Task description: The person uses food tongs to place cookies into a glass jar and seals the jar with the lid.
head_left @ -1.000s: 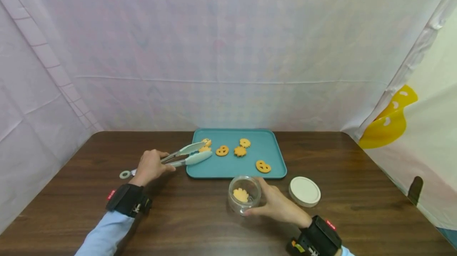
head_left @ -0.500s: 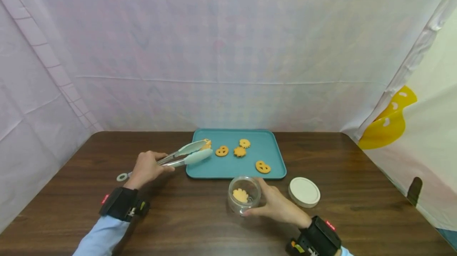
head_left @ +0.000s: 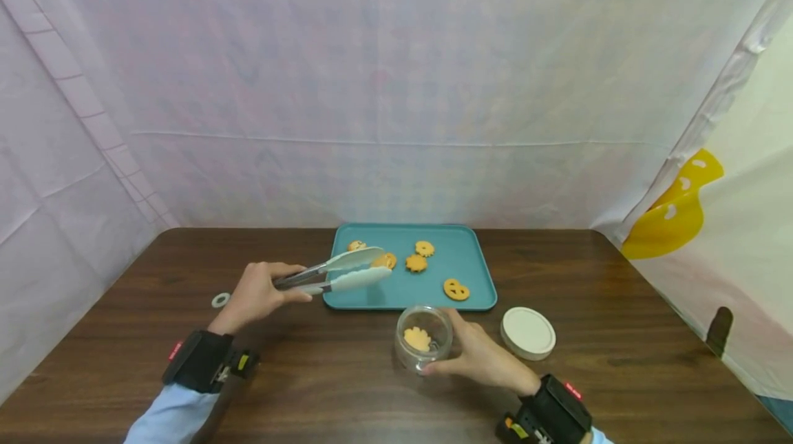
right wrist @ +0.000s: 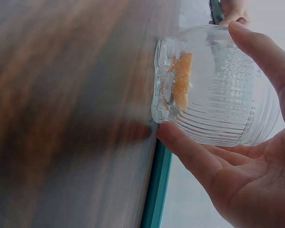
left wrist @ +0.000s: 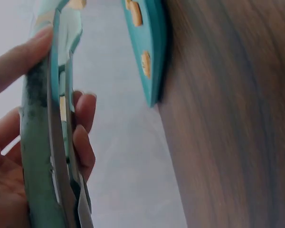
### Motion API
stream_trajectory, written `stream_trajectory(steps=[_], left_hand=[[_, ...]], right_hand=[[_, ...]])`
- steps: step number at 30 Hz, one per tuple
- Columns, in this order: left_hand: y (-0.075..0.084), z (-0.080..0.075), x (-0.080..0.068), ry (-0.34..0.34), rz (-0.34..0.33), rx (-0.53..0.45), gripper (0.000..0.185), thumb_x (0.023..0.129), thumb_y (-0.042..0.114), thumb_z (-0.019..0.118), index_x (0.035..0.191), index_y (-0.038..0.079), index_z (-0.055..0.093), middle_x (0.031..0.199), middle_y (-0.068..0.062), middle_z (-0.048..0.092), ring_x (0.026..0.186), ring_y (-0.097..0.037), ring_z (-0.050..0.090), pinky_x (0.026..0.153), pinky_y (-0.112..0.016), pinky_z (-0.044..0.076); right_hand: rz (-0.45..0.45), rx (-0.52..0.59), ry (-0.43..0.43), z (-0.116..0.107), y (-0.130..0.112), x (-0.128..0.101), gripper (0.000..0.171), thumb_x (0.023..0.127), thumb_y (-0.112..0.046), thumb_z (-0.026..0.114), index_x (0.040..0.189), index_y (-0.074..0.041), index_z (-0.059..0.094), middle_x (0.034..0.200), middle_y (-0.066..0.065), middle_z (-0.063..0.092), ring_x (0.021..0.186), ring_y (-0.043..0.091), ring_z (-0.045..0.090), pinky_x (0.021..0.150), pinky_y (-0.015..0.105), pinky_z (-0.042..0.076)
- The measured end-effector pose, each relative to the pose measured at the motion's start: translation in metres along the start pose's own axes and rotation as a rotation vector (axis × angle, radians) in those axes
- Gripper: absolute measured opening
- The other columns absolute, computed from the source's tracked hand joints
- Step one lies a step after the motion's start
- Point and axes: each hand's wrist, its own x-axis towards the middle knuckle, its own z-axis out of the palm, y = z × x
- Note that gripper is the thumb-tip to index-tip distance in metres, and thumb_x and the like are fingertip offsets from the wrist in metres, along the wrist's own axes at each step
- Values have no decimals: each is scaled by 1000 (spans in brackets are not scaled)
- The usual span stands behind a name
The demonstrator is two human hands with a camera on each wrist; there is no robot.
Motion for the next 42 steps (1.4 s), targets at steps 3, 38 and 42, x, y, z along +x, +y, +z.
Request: stream_trajectory(steps=[3,38,42], left_hand=[[3,0,-1,0,33,-33,49,65,31,78,104,3,67,96,-14,66,74,-18,58,63,-30,44],[33,13,-5,-201,396,-261,47,71,28,72,110,2,63,102,-12,64,79,-18,61,65,-25,50],[34,14,-5,-215,394,-262,47,71,29,72,110,3,63,103,-11,64,80,-19,61,66,-24,50]], right_hand=[[-2,6,-5,0,0,0,78,68,-45,72,128,-10,36,117,8,56,105,21,54,83,37,44],[49,-17,-19,0,-1,0,88,68,-47,71,134,-8,28,119,12,54,107,24,52,84,42,43],[43,-35,-13,-1,0,0,89,68,-48,71,134,-6,28,115,10,56,104,23,54,82,39,45]])
